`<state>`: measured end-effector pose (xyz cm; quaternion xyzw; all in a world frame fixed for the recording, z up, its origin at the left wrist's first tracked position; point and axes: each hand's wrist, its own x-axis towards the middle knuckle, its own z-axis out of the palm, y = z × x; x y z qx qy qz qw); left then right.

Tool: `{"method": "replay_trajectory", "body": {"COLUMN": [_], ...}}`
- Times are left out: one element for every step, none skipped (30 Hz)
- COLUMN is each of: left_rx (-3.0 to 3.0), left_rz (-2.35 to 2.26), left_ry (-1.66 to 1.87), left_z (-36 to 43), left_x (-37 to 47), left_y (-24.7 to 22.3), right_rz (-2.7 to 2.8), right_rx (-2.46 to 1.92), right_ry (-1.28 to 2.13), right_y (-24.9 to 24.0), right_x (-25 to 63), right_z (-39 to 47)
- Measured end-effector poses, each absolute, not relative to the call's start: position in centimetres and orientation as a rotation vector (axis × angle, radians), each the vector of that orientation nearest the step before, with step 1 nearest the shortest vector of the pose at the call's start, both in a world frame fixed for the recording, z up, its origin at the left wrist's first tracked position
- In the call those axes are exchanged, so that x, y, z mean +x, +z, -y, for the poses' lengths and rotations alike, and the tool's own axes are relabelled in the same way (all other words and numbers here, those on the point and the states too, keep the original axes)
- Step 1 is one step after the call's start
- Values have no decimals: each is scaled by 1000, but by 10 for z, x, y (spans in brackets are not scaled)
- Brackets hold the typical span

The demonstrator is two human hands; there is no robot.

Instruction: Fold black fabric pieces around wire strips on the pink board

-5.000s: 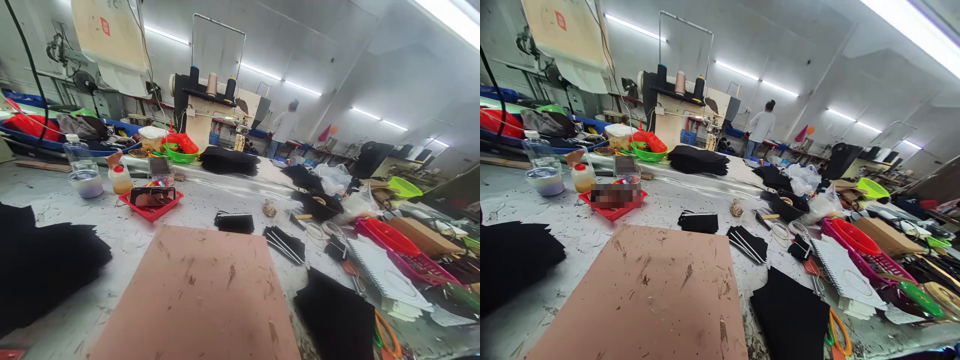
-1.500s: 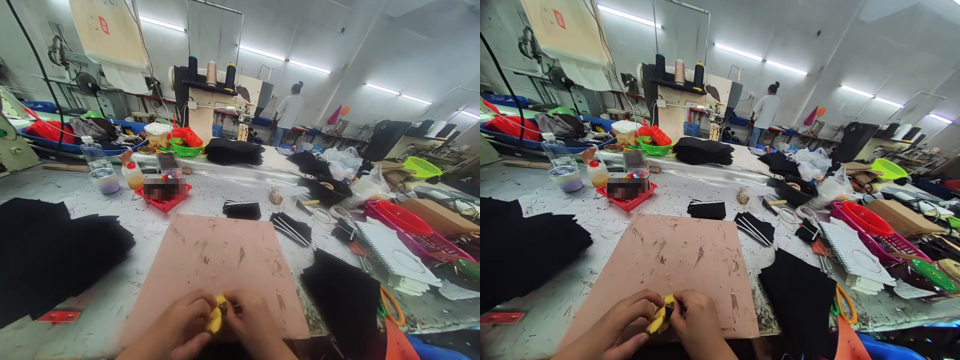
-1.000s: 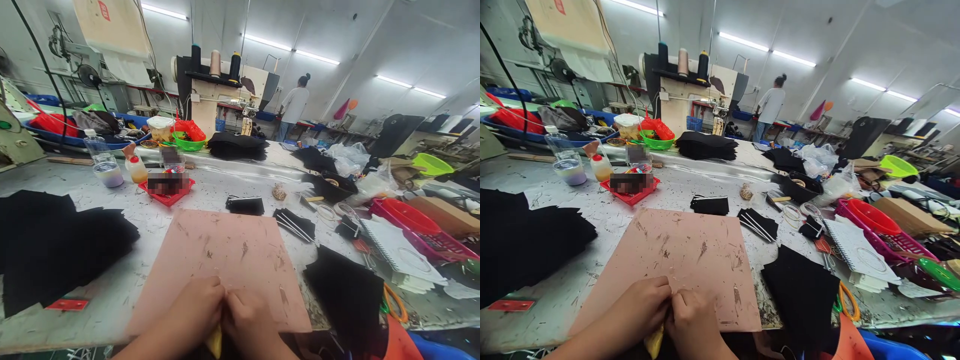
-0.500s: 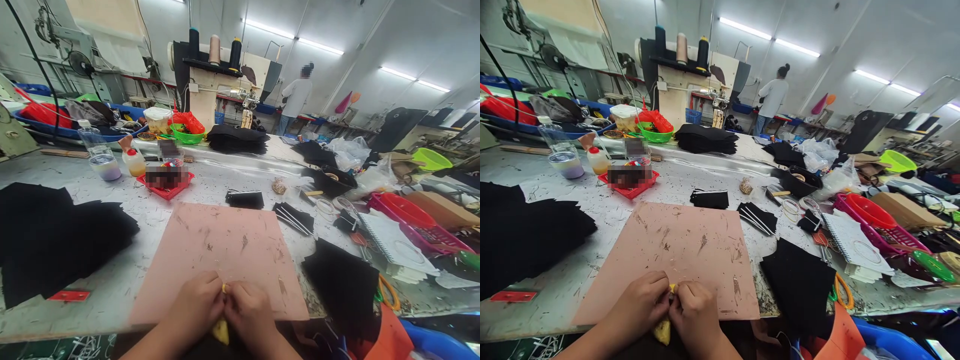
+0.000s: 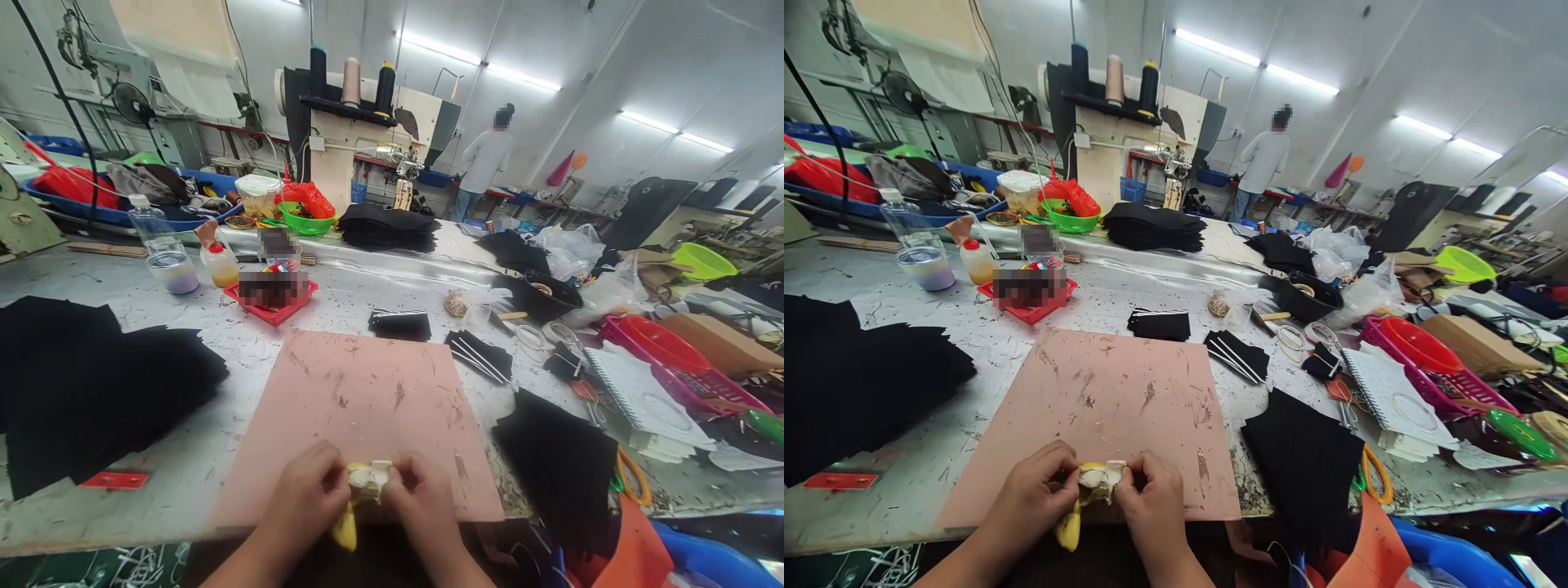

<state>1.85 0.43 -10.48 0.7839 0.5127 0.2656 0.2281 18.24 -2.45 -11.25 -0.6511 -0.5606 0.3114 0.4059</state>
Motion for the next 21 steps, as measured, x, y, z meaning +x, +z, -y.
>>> {"method": "replay_trajectory", "body": {"left_rx": [2142, 2130, 2124, 2126, 2136, 2154, 2178, 2204, 2229, 2250, 2266, 2277, 2283, 2286, 2285, 2281, 2274, 2264, 2251, 2236, 2218], "left_rz": [-1407, -1400, -1394, -1386, -1374, -1360, -1344, -1329, -1317, -1308, -1302, -1299, -1297, -1296, -1296, -1297, -1298, -1299, -1297, -1292, -1287], "left_ry": [706, 673, 638, 596, 552, 505, 459, 416, 378, 345, 321, 305, 296, 297, 306, 324, 348, 376, 408, 441, 477], "left_z": [-5, -5, -6, -6, -6, -6, -6, -6, -6, -6, -6, -6, -6, -7, -7, -7, -7, -7, -6, -5, -5], "left_x": [17, 16, 16, 17, 19, 21, 23, 25, 26, 28, 29, 30, 30, 30, 29, 29, 28, 26, 25, 23, 22], "left_y": [-103, -101, -98, -95, -91, -88, -84, -81, -79, -78, -77, -77, -78, -79, -80, -82, -84, -86, -87, -89, -90], "right_rz": [1384, 1362, 1354, 1366, 1391, 1426, 1461, 1486, 1493, 1482, 1462, 1435, 1405, 1384, 1372, 1370, 1377, 1392, 1418, 1452, 1489], "right_rx": [-1633, -1623, -1619, -1623, -1636, -1655, -1676, -1693, -1701, -1699, -1686, -1671, -1660, -1654, -1657, -1665, -1675, -1681, -1685, -1693, -1709], "right_ry": [842, 888, 924, 954, 976, 991, 1005, 1021, 1043, 1075, 1118, 1162, 1196, 1216, 1220, 1213, 1200, 1186, 1172, 1153, 1125], "right_y": [-112, -110, -108, -106, -103, -101, -98, -97, -96, -96, -96, -97, -99, -100, -101, -102, -103, -103, -102, -101, -99], "right_x": [183, 184, 184, 185, 185, 186, 186, 187, 188, 189, 189, 190, 190, 190, 189, 189, 188, 187, 185, 184, 183], "right_z": [24, 23, 22, 20, 19, 18, 18, 17, 17, 17, 17, 17, 18, 18, 19, 20, 21, 21, 22, 23, 23]}}
